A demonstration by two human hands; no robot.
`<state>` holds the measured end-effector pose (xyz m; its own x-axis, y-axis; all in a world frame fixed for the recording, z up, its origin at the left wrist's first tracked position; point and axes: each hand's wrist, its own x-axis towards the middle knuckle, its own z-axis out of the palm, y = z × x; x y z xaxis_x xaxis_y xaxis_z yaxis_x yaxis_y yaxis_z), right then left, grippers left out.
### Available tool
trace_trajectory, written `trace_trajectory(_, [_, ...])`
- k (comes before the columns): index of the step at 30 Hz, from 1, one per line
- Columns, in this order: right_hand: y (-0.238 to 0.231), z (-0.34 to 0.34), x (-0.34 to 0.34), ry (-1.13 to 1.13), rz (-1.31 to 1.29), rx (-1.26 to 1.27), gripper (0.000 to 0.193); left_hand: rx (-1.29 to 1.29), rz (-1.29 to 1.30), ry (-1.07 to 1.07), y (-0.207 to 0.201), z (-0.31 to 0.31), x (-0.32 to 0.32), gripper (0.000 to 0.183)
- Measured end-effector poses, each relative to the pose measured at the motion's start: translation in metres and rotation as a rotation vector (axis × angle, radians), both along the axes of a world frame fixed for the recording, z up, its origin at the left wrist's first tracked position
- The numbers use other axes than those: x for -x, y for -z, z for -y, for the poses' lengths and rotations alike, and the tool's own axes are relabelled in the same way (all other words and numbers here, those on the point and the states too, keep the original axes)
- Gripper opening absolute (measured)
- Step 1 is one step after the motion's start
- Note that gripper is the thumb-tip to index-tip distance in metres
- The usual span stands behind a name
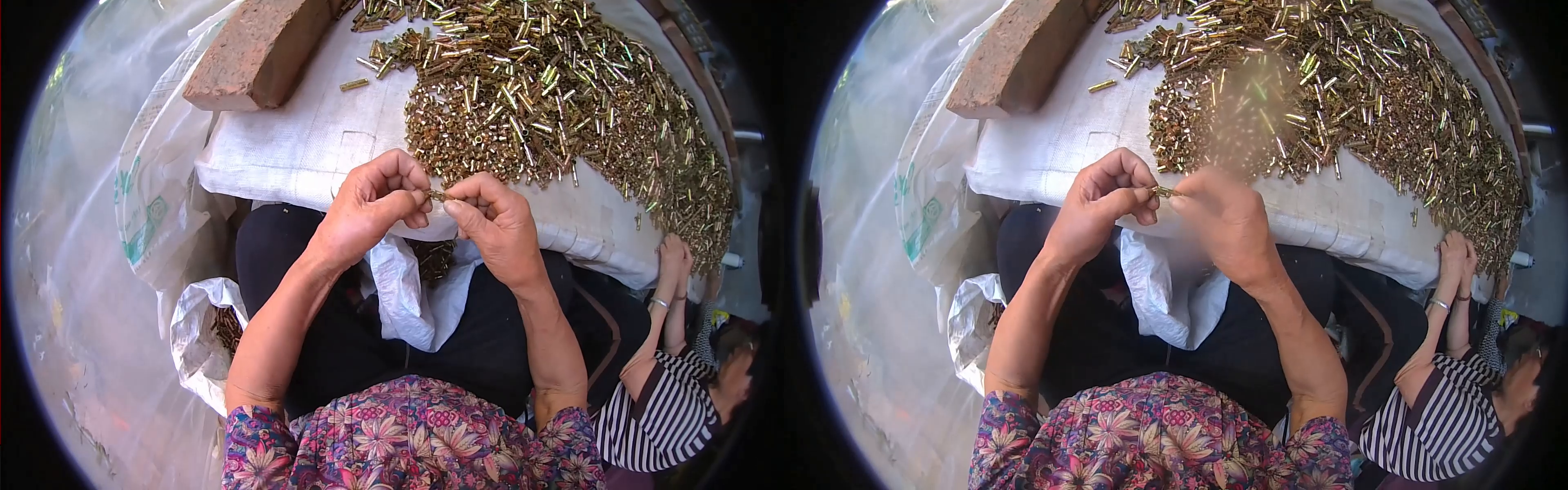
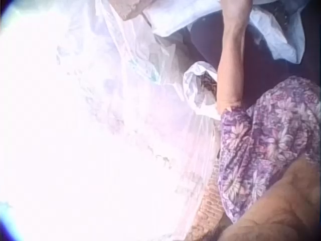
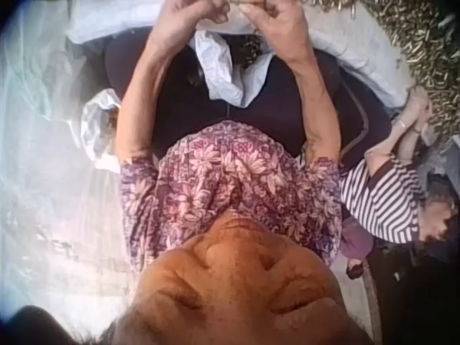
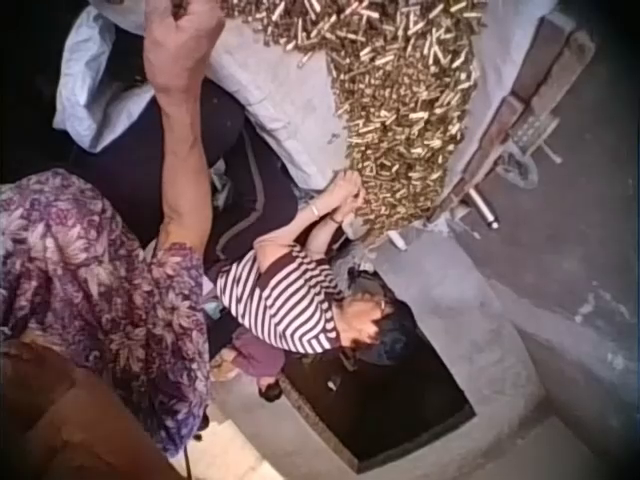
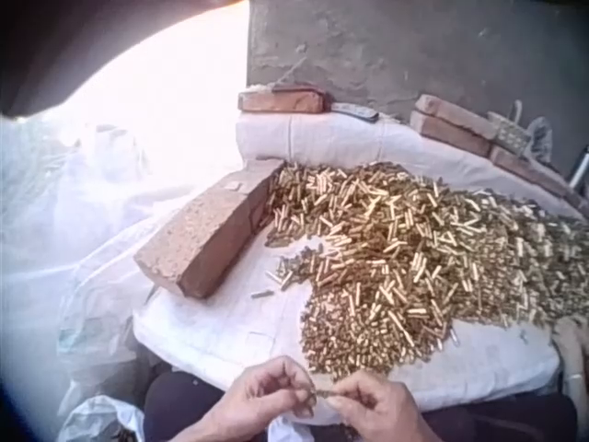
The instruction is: The person repeatedly picks up metal hardware components from a pile on a table, fits the pieces together by hand to assemble fasteners, and drops them into a bag.
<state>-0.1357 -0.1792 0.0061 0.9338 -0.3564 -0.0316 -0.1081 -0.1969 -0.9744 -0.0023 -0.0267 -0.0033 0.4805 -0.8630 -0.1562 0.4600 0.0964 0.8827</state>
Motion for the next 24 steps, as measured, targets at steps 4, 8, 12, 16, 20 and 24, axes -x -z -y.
trace_trajectory(4, [-0.005,-0.003,0.001,0.004,-0.026,0.038,0.011,-0.015,0.035,0.032,0.001,-0.003,-0.001,0.011])
trace_trajectory(8, [-0.012,-0.009,0.002,0.051,-0.042,0.029,0.007,-0.034,0.061,0.012,-0.004,-0.005,0.003,0.009])
trace_trajectory(12, [-0.011,-0.012,0.007,0.068,-0.018,0.034,0.007,-0.017,0.081,0.027,-0.003,-0.007,0.002,0.012])
trace_trajectory(16, [-0.011,-0.015,0.01,0.063,0.021,0.073,0.009,0.001,-0.007,0.06,0.0,-0.008,0.001,0.012])
trace_trajectory(20, [-0.008,-0.013,0.013,0.032,0.116,0.298,0.01,0.001,-0.058,0.066,-0.001,-0.007,0.003,0.013])
trace_trajectory(24, [-0.007,-0.012,0.02,-0.003,0.0,-0.135,0.011,0.078,-0.118,0.186,0.006,-0.009,0.004,0.014])
